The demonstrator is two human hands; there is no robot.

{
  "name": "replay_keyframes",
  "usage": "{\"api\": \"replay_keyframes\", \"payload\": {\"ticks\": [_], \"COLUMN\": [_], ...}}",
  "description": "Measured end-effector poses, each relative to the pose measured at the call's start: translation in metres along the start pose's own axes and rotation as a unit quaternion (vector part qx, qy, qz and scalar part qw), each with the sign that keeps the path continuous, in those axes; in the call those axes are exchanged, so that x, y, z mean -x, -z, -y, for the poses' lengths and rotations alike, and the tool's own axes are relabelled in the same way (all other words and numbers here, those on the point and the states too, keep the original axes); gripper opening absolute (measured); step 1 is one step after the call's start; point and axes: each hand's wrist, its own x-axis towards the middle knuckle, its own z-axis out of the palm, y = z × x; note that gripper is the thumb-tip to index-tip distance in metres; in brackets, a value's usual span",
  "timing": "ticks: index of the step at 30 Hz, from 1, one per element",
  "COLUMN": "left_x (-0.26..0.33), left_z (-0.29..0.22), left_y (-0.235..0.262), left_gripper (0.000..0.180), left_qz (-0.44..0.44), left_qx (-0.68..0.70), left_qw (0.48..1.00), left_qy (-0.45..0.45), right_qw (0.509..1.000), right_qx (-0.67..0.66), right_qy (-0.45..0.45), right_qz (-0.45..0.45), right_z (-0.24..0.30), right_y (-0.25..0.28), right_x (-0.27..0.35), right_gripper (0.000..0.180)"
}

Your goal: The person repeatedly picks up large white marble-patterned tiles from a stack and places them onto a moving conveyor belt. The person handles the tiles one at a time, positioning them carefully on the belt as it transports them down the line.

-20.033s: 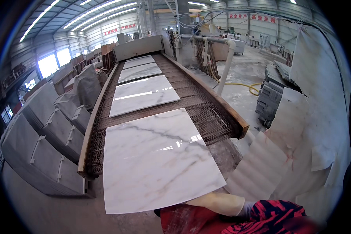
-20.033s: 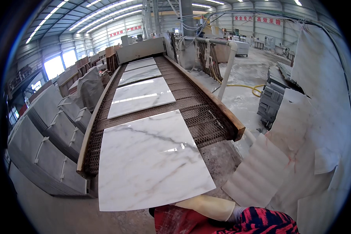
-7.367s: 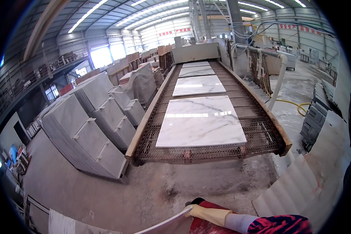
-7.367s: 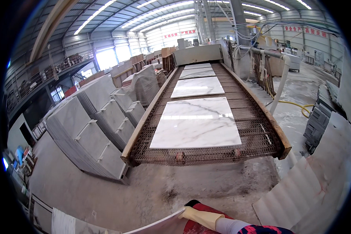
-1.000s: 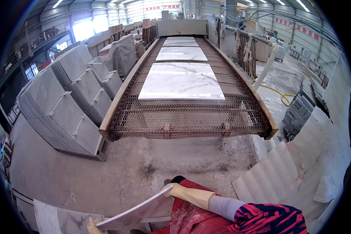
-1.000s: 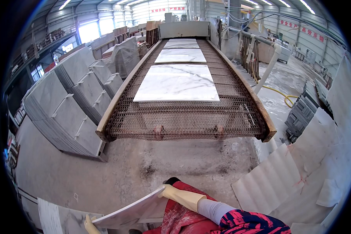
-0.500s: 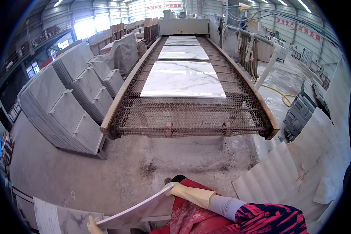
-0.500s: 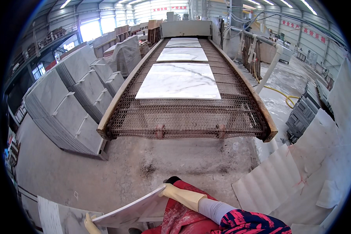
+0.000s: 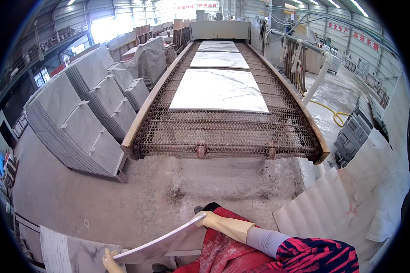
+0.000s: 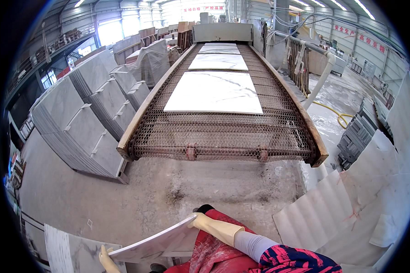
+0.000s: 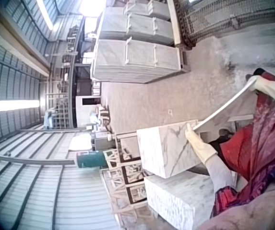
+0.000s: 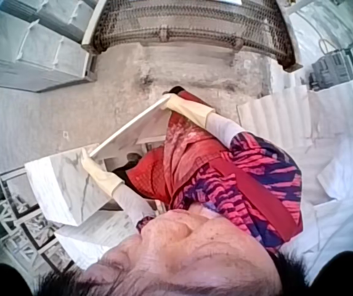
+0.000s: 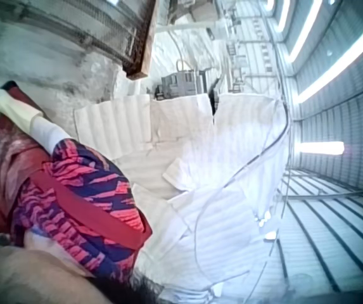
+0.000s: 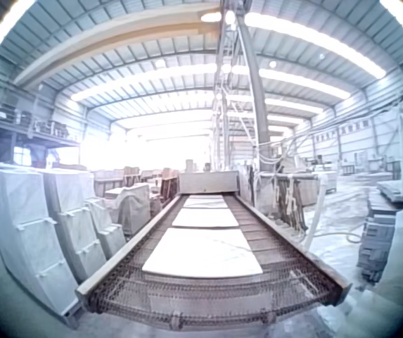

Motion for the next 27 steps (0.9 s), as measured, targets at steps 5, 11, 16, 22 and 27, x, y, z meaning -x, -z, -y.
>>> {"api": "replay_keyframes", "payload": {"ticks": [5, 11, 16, 22, 27], "left_x": [-0.002, 0.005, 0.01, 0.009, -0.001], "left_z": [0.001, -0.004, -0.009, -0.002, 0.003], "left_y": [0.0, -0.002, -0.003, 0.001, 0.007], "left_gripper": [0.039, 0.037, 0.036, 0.037, 0.036], "left_qz": [-0.008, -0.012, -0.007, -0.007, 0.011], "left_qx": [-0.02, -0.013, -0.024, -0.019, -0.01], "left_qw": [1.0, 1.0, 1.0, 1.0, 1.0], "left_qy": [-0.003, -0.009, -0.007, -0.013, 0.025], "right_qw": [0.998, 0.999, 1.0, 0.999, 1.0], "right_qx": [-0.061, -0.039, 0.003, -0.036, -0.02], "right_qy": [0.0, -0.001, 0.007, -0.007, 0.012], "right_qz": [-0.007, 0.001, 0.0, 0.001, -0.006], "right_z": [0.002, 0.007, 0.001, 0.01, 0.001], "right_y": [-0.001, -0.001, 0.001, -0.001, -0.002], "right_x": [0.003, 0.004, 0.0, 0.008, 0.001], "right_gripper": [0.03, 0.035, 0.036, 0.036, 0.034]}}
